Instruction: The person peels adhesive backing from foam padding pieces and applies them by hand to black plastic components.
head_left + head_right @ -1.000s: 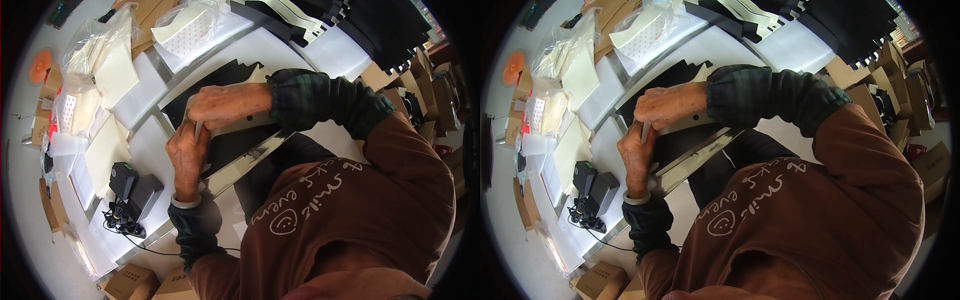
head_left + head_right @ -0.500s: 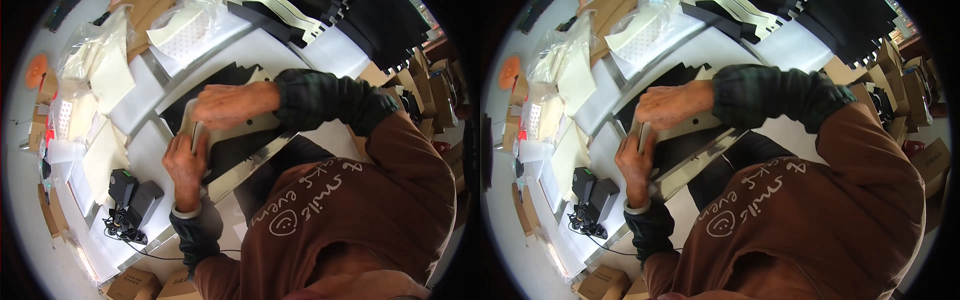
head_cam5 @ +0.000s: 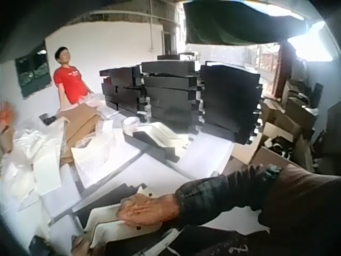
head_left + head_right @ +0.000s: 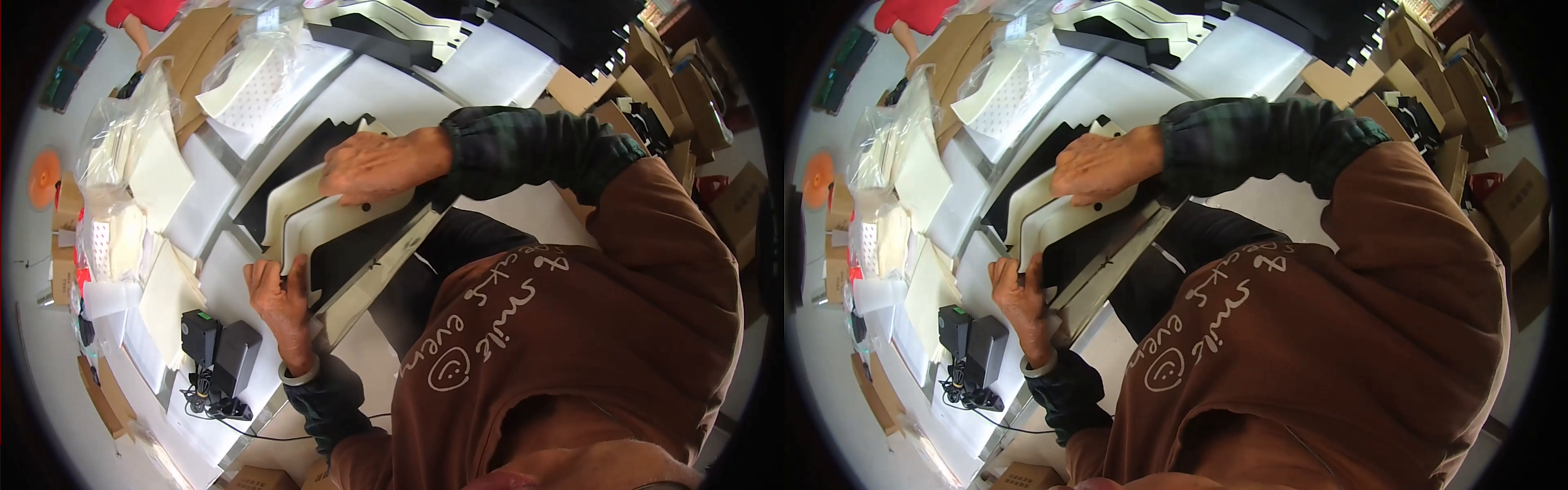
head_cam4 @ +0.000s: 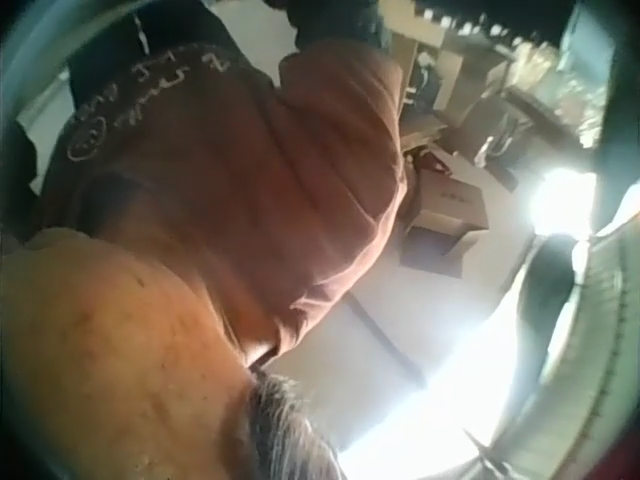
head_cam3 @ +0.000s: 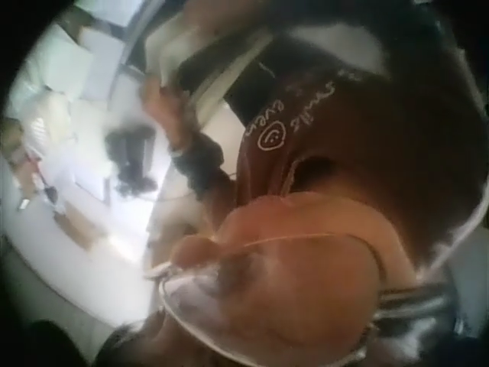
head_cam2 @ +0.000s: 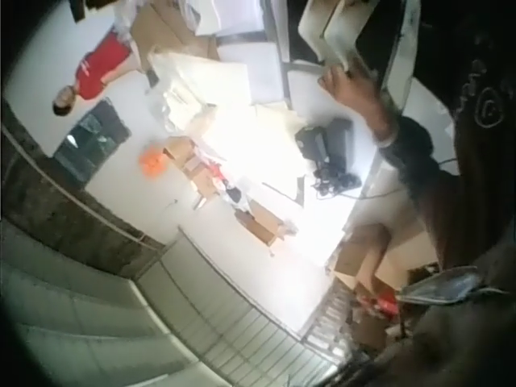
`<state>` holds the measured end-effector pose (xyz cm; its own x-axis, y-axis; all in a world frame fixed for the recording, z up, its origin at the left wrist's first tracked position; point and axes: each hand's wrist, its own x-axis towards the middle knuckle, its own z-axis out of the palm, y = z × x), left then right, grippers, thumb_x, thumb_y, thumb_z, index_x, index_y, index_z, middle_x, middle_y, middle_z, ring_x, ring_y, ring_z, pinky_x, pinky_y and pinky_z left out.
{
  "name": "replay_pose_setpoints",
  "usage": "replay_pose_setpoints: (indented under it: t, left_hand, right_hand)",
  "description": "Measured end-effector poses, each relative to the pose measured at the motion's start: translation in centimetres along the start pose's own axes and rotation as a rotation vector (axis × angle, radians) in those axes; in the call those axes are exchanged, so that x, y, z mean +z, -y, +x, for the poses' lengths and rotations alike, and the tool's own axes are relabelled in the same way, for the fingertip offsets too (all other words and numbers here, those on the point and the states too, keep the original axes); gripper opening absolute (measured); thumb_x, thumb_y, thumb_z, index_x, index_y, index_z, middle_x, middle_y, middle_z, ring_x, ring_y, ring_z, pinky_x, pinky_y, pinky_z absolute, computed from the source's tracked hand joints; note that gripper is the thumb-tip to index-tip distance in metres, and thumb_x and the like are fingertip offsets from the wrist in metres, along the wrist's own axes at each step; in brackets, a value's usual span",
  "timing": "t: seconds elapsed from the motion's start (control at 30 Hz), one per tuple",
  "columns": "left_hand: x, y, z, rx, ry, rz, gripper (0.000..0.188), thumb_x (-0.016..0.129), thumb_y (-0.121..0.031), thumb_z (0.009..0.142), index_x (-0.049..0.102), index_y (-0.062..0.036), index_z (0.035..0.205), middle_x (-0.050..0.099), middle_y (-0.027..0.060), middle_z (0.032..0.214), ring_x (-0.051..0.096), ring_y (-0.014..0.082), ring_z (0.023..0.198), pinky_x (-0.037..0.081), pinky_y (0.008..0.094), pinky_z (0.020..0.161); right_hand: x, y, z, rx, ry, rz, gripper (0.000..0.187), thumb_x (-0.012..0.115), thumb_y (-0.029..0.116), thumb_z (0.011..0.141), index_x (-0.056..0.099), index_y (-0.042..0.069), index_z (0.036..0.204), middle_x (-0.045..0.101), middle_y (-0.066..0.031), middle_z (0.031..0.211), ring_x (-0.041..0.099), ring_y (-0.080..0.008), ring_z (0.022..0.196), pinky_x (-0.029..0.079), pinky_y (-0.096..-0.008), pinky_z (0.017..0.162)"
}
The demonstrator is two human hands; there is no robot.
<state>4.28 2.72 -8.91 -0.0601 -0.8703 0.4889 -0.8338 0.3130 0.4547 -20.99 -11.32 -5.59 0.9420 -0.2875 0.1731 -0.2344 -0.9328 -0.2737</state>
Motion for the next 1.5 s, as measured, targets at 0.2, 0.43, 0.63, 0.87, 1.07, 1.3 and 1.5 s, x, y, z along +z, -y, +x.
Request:
replay_pose_setpoints:
  t: [0.2,0.43,0.63,0.87,1.07,1.3,1.5]
  left_hand:
    - [0.5,0.1,-0.7,0.044,-0.039,0.032,0.039,0.081,-0.022,0.081,0.052,-0.0002,0.069,0.049,0.0113,0.07,0.047,0.0316,0.071,0.039,0.043,0.063]
    - [0.1,1.4,-1.8,0.022,-0.079,-0.137,0.017,0.076,-0.009,0.085,0.067,0.0042,0.088,0.064,0.0149,0.081,0.059,0.0316,0.077,0.047,0.04,0.068]
    - [-0.3,1.9,-1.5,0.025,-0.093,-0.066,0.014,0.07,-0.006,0.091,0.065,0.0046,0.083,0.062,0.0142,0.078,0.057,0.03,0.072,0.046,0.0395,0.065]
    - [0.2,1.9,-1.9,0.079,-0.048,0.036,0.015,0.073,0.0,0.072,0.061,0.0052,0.08,0.054,0.0174,0.077,0.055,0.0374,0.074,0.045,0.0449,0.064]
    - [-0.1,-1.8,-1.7,-0.042,-0.089,-0.081,0.025,0.067,-0.016,0.091,0.062,0.0058,0.081,0.056,0.0162,0.077,0.054,0.0306,0.069,0.044,0.042,0.063]
    - [0.3,-0.3,-1.6,-0.229,-0.352,-0.172,0.034,0.062,-0.018,0.098,0.063,0.0071,0.075,0.055,0.013,0.067,0.052,0.0243,0.065,0.042,0.0386,0.061]
    - [0.1,-1.2,-1.3,-0.298,-0.295,-0.212,0.034,0.067,-0.017,0.096,0.062,0.0072,0.073,0.054,0.0116,0.067,0.052,0.0203,0.066,0.042,0.0374,0.061]
  right_hand:
    - [-2.2,-1.7,-4.8,0.089,0.072,0.155,0.022,0.069,0.012,0.084,0.063,0.0,0.102,0.067,-0.0154,0.095,0.064,-0.0309,0.098,0.051,-0.0392,0.092]
    - [-4.4,-5.2,-11.4,0.44,-0.115,0.568,0.027,0.068,0.004,0.089,0.071,0.003,0.116,0.071,-0.0083,0.111,0.067,-0.0181,0.097,0.055,-0.0319,0.088]
    - [-1.7,-3.3,-10.2,0.225,-0.502,0.577,0.031,0.063,0.001,0.093,0.068,0.008,0.123,0.071,-0.0088,0.115,0.068,-0.0217,0.094,0.056,-0.0346,0.089]
    - [0.7,-1.8,-8.4,0.199,-0.423,0.48,0.03,0.074,0.009,0.083,0.07,0.006,0.113,0.07,-0.0119,0.106,0.06,-0.0311,0.109,0.05,-0.0422,0.094]
    - [-0.6,-0.9,-5.5,0.032,-0.077,0.27,0.022,0.068,0.019,0.087,0.061,-0.002,0.09,0.064,-0.0199,0.089,0.061,-0.0389,0.09,0.047,-0.0482,0.081]
    - [-9.0,0.3,-11.2,0.016,-0.615,0.174,0.022,0.064,0.012,0.091,0.056,-0.002,0.077,0.058,-0.0175,0.076,0.061,-0.0383,0.082,0.048,-0.0456,0.074]
    - [-12.8,-7.3,-14.1,0.491,-0.988,0.15,0.014,0.073,0.005,0.083,0.073,-0.004,0.094,0.071,-0.0203,0.09,0.071,-0.0333,0.085,0.055,-0.0398,0.074]
